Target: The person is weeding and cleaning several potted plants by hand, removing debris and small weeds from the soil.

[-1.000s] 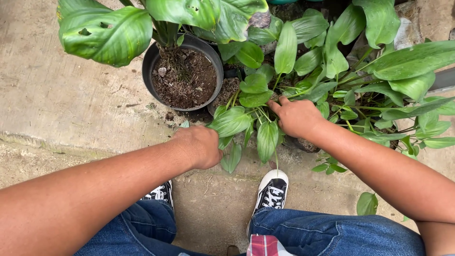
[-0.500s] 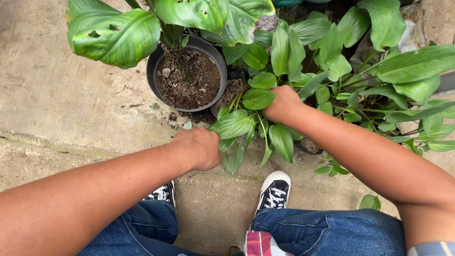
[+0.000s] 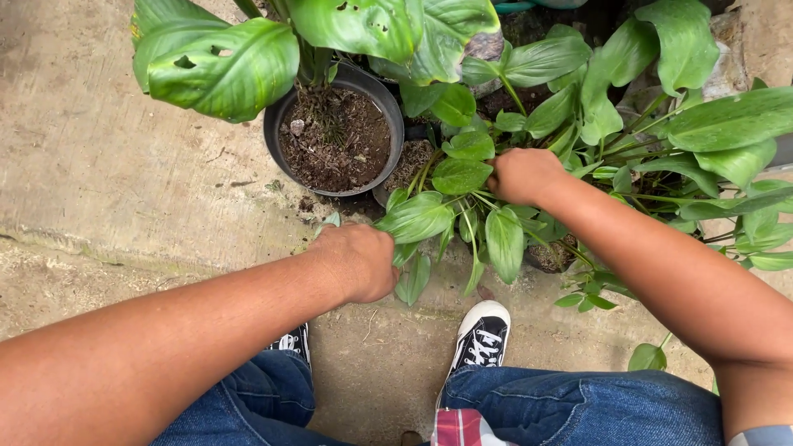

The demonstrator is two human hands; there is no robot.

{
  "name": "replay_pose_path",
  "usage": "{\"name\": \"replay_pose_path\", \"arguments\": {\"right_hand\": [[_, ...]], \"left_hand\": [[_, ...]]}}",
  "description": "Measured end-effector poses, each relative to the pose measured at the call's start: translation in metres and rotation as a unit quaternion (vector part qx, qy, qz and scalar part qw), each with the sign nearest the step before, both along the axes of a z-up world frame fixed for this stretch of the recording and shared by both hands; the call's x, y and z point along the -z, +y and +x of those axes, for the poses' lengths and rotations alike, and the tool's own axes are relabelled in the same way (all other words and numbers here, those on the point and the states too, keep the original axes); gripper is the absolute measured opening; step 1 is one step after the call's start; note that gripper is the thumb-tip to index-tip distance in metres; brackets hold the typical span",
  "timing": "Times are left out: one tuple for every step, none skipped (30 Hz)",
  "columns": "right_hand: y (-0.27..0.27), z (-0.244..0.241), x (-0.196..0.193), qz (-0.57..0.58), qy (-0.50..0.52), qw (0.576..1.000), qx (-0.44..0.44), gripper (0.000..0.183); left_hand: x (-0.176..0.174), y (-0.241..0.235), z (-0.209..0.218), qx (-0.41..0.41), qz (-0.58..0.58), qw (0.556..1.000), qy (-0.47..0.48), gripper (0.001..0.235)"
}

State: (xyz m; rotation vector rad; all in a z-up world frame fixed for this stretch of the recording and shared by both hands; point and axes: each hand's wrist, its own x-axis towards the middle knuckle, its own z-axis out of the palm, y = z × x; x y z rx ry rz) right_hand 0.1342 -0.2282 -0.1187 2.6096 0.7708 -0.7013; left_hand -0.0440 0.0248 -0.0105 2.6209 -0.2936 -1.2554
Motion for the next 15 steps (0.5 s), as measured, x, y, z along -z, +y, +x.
{"name": "replay_pose_path", "arguments": {"right_hand": [[0.000,-0.001,-0.004,-0.001,0.000,1.000,-0.001,0.041],[-0.001,-0.001,-0.009,0.008,0.007,1.000,0.009,0.040],[-0.001,-0.001,-0.013,0.018,0.013,1.000,0.019,0.041],[-0.001,-0.001,-0.016,0.018,0.013,1.000,0.019,0.041],[-0.001,-0.001,-0.019,0.008,-0.001,1.000,0.005,0.039],[-0.001,-0.001,-0.022,-0.002,-0.015,1.000,-0.010,0.037],[0.004,-0.006,-0.036,-0.001,-0.015,1.000,-0.010,0.037],[0.009,-0.011,-0.050,0.000,-0.011,1.000,-0.011,0.035],[0.014,-0.016,-0.064,0.001,-0.007,1.000,-0.013,0.033],[0.012,-0.011,-0.070,0.001,-0.007,1.000,-0.012,0.033],[0.011,-0.007,-0.076,0.012,-0.024,1.000,-0.012,0.035],[0.009,-0.003,-0.082,0.024,-0.039,0.999,-0.012,0.038],[0.009,-0.003,-0.097,0.023,-0.038,0.999,-0.011,0.038],[0.009,-0.002,-0.112,0.024,-0.063,0.998,-0.006,0.039],[0.010,-0.001,-0.128,0.025,-0.088,0.996,0.000,0.039]], "left_hand": [[0.000,0.000,0.000,-0.001,-0.001,1.000,0.000,0.050],[0.000,0.001,0.000,0.000,-0.006,1.000,-0.002,0.048],[0.000,0.001,0.000,0.001,-0.012,1.000,-0.004,0.046],[0.000,0.001,-0.001,0.001,-0.011,1.000,-0.004,0.046],[0.001,0.001,-0.002,0.002,-0.007,1.000,-0.006,0.046],[0.001,0.000,-0.003,0.004,-0.004,1.000,-0.008,0.046],[0.001,0.001,-0.002,0.004,-0.003,1.000,-0.008,0.046],[0.000,0.001,0.000,0.005,-0.003,1.000,-0.011,0.046],[0.000,0.001,0.002,0.005,-0.002,1.000,-0.013,0.046],[-0.001,0.001,0.001,0.007,-0.002,1.000,-0.013,0.046],[-0.001,0.001,0.001,0.007,0.001,1.000,-0.014,0.048],[-0.001,0.001,0.000,0.008,0.004,1.000,-0.013,0.049],[-0.003,0.002,0.001,0.009,0.003,1.000,-0.012,0.049],[-0.005,0.002,0.002,0.014,0.005,1.000,-0.009,0.048],[-0.007,0.002,0.004,0.019,0.007,1.000,-0.007,0.047]]}}
